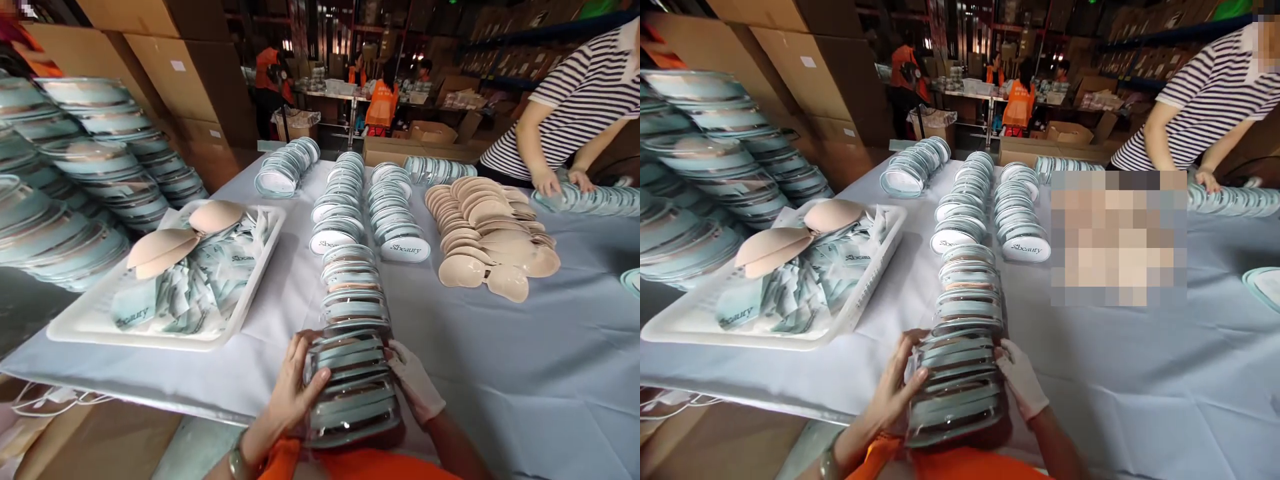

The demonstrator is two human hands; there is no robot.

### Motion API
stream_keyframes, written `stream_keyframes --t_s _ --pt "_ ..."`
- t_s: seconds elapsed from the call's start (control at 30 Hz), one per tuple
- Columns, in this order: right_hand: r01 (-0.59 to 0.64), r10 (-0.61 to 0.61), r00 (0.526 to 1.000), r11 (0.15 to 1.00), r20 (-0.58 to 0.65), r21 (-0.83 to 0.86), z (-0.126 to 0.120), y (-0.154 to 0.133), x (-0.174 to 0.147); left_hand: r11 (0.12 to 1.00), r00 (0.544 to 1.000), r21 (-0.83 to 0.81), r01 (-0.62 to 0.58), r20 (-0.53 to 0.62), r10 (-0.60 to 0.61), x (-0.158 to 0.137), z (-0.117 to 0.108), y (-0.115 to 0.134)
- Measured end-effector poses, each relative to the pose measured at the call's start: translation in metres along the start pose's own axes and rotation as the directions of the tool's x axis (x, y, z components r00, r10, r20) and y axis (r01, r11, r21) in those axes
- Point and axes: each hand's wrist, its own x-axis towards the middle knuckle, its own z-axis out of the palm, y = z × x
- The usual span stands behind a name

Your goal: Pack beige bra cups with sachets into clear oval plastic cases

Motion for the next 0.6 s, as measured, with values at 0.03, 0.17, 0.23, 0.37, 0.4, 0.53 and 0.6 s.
stream_keyframes --t_s 0.03,0.17,0.23,0.37,0.4,0.53,0.6 --pt "-0.007 0.008 1.0 0.998 0.023 -0.066 0.0 -0.002 0.002 0.999 0.999 0.028 0.025 0.035 -0.026 0.008 -0.004 0.005" --pt "-0.047 0.064 0.995 0.976 0.073 -0.211 0.002 -0.014 0.005 0.991 0.953 -0.068 0.113 0.289 -0.089 0.046 -0.025 0.027" --pt "-0.056 0.08 0.992 0.972 0.099 -0.227 0.0 -0.018 0.007 0.975 0.903 -0.163 0.148 0.425 -0.066 0.062 -0.035 0.033" --pt "0.026 0.042 0.979 0.943 0.199 -0.332 -0.02 -0.025 0.008 0.948 0.853 -0.253 0.192 0.521 -0.034 0.076 -0.041 0.032" --pt "0.019 0.049 0.973 0.957 0.224 -0.291 -0.026 -0.029 0.006 0.942 0.843 -0.261 0.212 0.537 -0.041 0.075 -0.04 0.031" --pt "-0.092 0.126 0.959 0.985 0.253 -0.143 -0.015 -0.061 -0.001 0.939 0.813 -0.238 0.25 0.578 -0.069 0.072 -0.032 0.029" --pt "0.029 0.079 0.962 0.922 0.26 -0.387 0.019 -0.077 -0.007 0.94 0.809 -0.256 0.227 0.587 -0.035 0.074 -0.03 0.029"
